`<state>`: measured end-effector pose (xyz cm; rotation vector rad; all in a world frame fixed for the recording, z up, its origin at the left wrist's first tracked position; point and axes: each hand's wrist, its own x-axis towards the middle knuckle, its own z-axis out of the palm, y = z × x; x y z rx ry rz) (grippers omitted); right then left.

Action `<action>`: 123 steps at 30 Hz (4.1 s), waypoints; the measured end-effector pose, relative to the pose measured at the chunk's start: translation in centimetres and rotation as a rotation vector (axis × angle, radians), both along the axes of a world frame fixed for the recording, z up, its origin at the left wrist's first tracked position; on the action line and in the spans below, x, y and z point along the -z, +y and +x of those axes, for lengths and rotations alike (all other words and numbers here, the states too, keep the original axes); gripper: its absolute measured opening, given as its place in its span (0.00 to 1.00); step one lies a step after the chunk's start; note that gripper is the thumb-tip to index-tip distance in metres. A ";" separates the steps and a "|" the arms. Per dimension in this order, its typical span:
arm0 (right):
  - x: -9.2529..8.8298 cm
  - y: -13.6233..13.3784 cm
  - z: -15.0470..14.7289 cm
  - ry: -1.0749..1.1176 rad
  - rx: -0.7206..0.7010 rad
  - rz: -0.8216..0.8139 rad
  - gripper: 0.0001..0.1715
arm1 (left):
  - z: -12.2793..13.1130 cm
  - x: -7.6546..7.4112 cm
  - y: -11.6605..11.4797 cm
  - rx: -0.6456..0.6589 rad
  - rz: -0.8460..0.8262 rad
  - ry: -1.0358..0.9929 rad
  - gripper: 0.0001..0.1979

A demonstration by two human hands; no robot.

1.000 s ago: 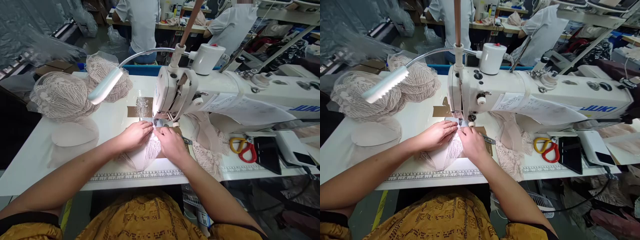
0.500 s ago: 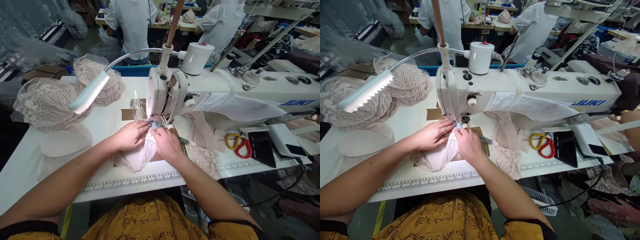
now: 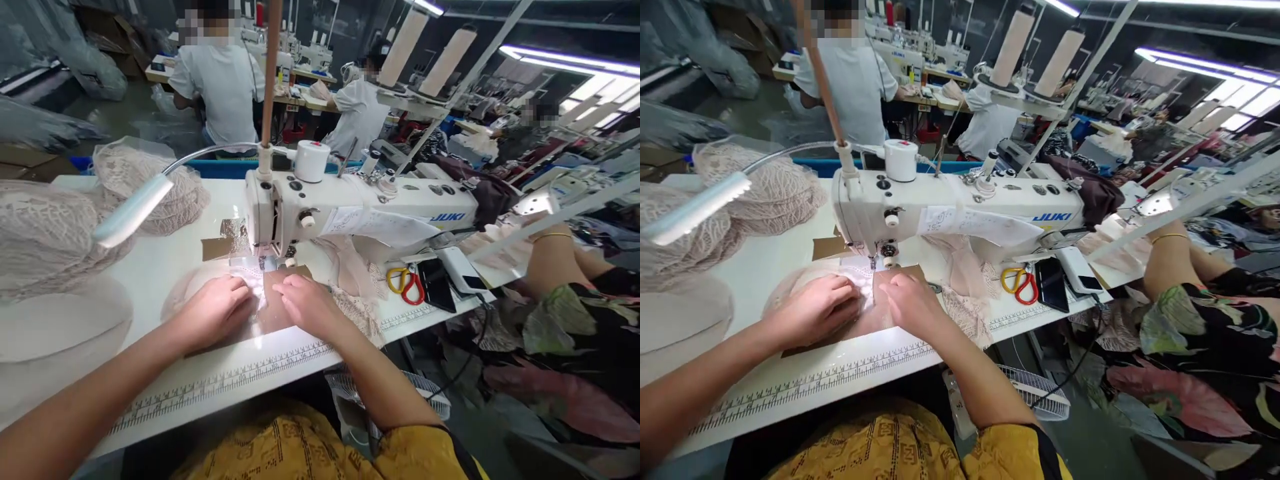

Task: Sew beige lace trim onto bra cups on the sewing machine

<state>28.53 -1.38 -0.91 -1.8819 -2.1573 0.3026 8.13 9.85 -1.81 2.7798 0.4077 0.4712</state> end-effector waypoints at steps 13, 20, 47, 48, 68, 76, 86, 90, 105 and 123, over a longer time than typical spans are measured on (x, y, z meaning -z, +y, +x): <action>1.8 -0.9 -1.3 0.007 -0.109 0.076 0.19 | -0.7 0.9 0.4 -0.030 -0.138 0.021 0.11; 2.7 -1.8 -3.0 -0.197 -0.128 0.071 0.20 | -1.2 1.1 0.4 0.083 -0.117 -0.004 0.12; 3.2 -1.2 -1.7 -0.105 -0.087 0.087 0.23 | -1.1 1.9 -0.3 0.117 0.137 0.136 0.17; 3.1 -1.1 -1.9 -0.131 -0.086 0.073 0.23 | -1.0 1.8 -0.3 0.111 0.124 0.130 0.16; 3.2 -1.2 -2.4 -0.201 -0.036 0.112 0.19 | 0.3 2.1 1.5 0.085 0.271 0.252 0.21; 2.3 0.1 -2.4 -0.202 -0.012 -0.004 0.20 | 0.8 2.6 3.2 0.099 0.306 0.215 0.23; 0.8 3.0 -1.9 -0.209 0.013 -0.149 0.21 | 1.5 2.2 5.6 0.081 0.360 0.239 0.22; 1.3 3.2 -1.9 -0.206 0.030 -0.106 0.24 | 1.7 2.0 6.6 0.084 0.346 0.242 0.21; 1.7 3.7 -1.6 -0.252 0.033 -0.095 0.27 | 0.9 2.0 5.2 0.146 0.195 0.123 0.18; 3.1 3.5 -0.8 -0.082 0.061 0.077 0.25 | 1.4 2.1 7.0 0.090 0.184 0.105 0.19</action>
